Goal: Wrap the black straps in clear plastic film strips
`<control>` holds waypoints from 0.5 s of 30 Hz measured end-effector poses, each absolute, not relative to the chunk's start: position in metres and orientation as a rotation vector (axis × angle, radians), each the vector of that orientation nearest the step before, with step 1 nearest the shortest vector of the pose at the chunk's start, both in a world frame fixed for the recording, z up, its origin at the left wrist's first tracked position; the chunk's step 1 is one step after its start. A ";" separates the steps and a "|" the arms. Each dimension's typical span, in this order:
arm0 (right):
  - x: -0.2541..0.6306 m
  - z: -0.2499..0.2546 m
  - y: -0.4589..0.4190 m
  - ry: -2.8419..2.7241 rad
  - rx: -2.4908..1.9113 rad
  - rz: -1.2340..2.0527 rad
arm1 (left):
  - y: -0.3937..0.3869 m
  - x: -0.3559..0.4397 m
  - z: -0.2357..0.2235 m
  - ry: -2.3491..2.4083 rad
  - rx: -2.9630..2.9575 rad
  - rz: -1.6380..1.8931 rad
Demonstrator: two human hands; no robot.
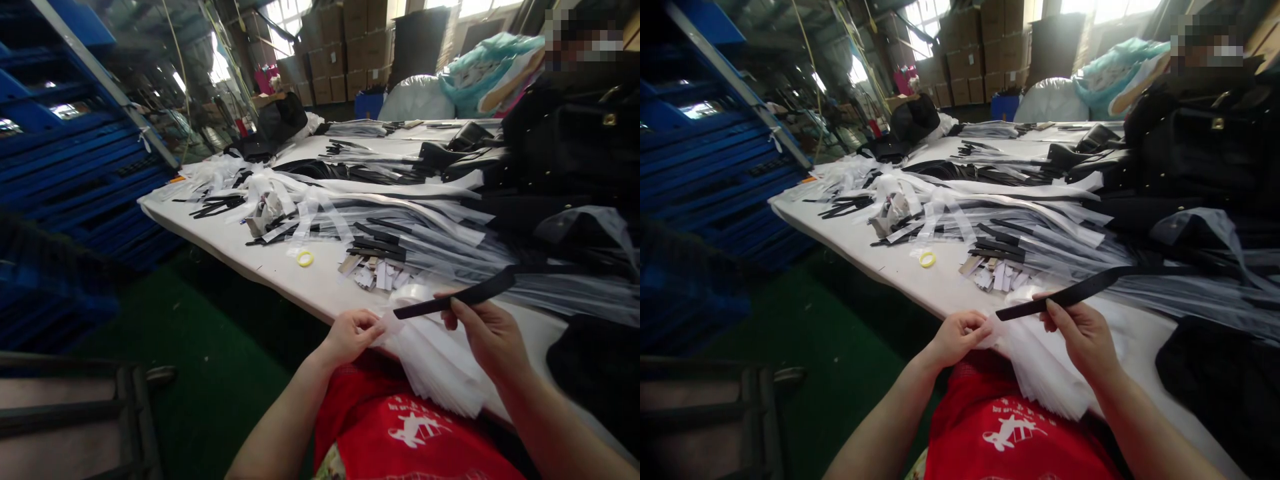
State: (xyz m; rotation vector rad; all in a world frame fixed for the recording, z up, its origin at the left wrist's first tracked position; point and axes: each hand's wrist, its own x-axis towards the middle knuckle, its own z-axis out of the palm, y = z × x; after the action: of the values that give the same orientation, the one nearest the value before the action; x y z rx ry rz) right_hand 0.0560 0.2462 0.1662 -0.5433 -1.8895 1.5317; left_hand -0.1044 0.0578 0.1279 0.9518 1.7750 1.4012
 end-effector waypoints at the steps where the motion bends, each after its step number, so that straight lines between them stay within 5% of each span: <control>1: 0.057 0.168 0.247 -1.915 -0.559 1.521 | 0.058 -0.105 0.128 1.778 0.959 1.399; 9: 0.049 0.155 0.236 -2.126 -0.620 1.546 | 0.068 -0.102 0.128 1.684 0.931 1.430; 15: 0.036 0.135 0.244 -1.741 -0.647 2.156 | 0.070 -0.091 0.128 1.653 0.849 1.364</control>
State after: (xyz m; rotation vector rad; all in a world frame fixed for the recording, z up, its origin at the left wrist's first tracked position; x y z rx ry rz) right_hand 0.0363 0.2442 0.1352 -0.6468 -1.7412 2.1558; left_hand -0.0909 0.0704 0.1280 0.8493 1.6530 1.3636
